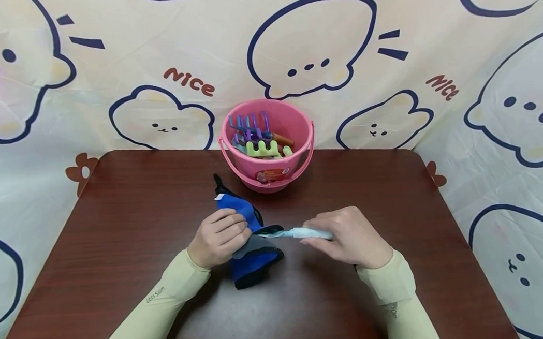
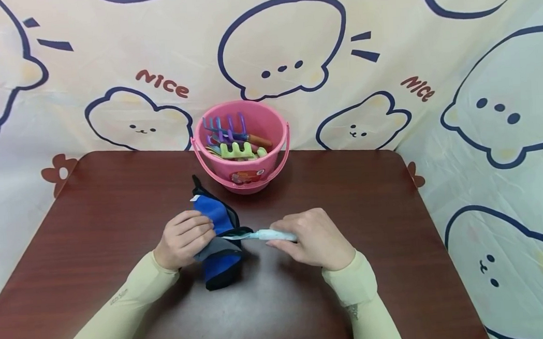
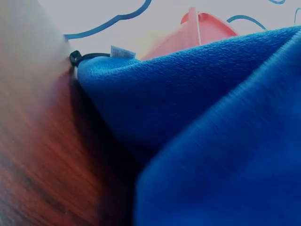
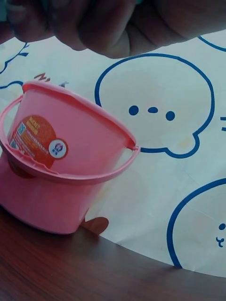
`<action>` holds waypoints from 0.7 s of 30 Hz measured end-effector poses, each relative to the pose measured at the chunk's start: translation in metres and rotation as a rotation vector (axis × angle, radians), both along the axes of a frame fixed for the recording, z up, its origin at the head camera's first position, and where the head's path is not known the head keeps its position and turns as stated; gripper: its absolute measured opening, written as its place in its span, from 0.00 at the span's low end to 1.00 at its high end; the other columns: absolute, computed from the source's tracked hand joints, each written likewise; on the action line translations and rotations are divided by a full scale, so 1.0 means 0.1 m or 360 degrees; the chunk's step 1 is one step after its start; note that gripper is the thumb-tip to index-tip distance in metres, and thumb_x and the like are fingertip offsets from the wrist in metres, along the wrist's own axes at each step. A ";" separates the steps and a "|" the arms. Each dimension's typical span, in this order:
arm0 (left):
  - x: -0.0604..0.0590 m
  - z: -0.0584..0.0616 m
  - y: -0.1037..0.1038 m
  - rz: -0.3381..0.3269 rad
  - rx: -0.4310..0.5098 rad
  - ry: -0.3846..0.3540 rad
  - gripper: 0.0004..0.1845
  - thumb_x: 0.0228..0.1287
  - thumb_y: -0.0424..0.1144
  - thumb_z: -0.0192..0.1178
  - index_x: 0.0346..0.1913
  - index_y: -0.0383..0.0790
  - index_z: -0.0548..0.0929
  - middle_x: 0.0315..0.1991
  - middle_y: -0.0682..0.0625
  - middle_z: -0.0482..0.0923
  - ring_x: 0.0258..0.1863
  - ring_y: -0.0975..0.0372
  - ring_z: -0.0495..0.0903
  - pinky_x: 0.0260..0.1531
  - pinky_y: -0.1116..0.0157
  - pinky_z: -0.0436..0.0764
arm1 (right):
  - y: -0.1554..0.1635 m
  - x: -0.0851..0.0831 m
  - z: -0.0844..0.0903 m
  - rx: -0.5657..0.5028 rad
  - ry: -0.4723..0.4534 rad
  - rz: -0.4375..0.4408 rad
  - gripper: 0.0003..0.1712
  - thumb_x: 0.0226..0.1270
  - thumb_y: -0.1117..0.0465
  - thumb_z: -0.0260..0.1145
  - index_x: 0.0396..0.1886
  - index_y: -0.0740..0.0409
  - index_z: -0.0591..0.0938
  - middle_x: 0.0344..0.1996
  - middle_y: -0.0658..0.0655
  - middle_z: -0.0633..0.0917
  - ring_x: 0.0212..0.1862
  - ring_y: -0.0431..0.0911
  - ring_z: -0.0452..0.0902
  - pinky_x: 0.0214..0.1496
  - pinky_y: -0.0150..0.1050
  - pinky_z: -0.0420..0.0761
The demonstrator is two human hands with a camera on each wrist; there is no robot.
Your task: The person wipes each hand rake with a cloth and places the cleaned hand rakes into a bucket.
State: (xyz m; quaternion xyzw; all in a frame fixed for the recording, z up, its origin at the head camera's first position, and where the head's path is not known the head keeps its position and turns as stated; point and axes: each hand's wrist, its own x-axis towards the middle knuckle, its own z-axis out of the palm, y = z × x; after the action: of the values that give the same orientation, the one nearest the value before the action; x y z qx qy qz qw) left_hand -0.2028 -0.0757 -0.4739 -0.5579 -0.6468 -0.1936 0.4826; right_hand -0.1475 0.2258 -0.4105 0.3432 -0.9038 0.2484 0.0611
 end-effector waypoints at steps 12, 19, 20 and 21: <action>-0.15 -0.07 -0.05 -0.0120 0.0606 -0.0204 0.11 0.58 0.28 0.50 0.20 0.33 0.75 0.21 0.43 0.78 0.19 0.53 0.74 0.21 0.58 0.75 | 0.07 -0.03 0.00 -0.0096 -0.0062 0.0061 0.12 0.60 0.53 0.80 0.42 0.49 0.92 0.28 0.42 0.89 0.25 0.29 0.76 0.29 0.27 0.80; -0.09 -0.03 -0.12 0.0070 0.1280 -0.1818 0.17 0.81 0.41 0.51 0.33 0.34 0.78 0.25 0.50 0.76 0.28 0.60 0.75 0.35 0.67 0.74 | 0.15 -0.06 -0.02 -0.0295 -0.0023 -0.0102 0.10 0.63 0.63 0.77 0.42 0.53 0.87 0.27 0.43 0.84 0.25 0.34 0.73 0.27 0.32 0.78; -0.07 -0.01 -0.11 0.0050 0.1339 -0.2086 0.19 0.83 0.47 0.49 0.36 0.37 0.78 0.27 0.53 0.78 0.32 0.61 0.77 0.39 0.68 0.74 | 0.15 -0.07 -0.03 -0.0313 -0.0045 -0.0133 0.09 0.65 0.63 0.75 0.43 0.52 0.86 0.26 0.43 0.82 0.25 0.34 0.72 0.26 0.32 0.77; -0.05 0.00 -0.10 0.0016 0.1386 -0.2306 0.21 0.83 0.52 0.46 0.40 0.39 0.78 0.30 0.55 0.80 0.36 0.61 0.79 0.44 0.67 0.75 | 0.14 -0.07 -0.03 -0.0327 -0.0064 -0.0163 0.09 0.67 0.63 0.74 0.44 0.52 0.85 0.25 0.42 0.80 0.24 0.35 0.72 0.26 0.32 0.76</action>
State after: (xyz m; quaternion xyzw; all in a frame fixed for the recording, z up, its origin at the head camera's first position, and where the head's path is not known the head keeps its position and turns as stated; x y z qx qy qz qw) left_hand -0.2081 -0.0857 -0.4737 -0.0571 -0.6666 -0.7333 0.1213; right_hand -0.1546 0.2394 -0.4138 0.2836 -0.8909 0.3431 0.0904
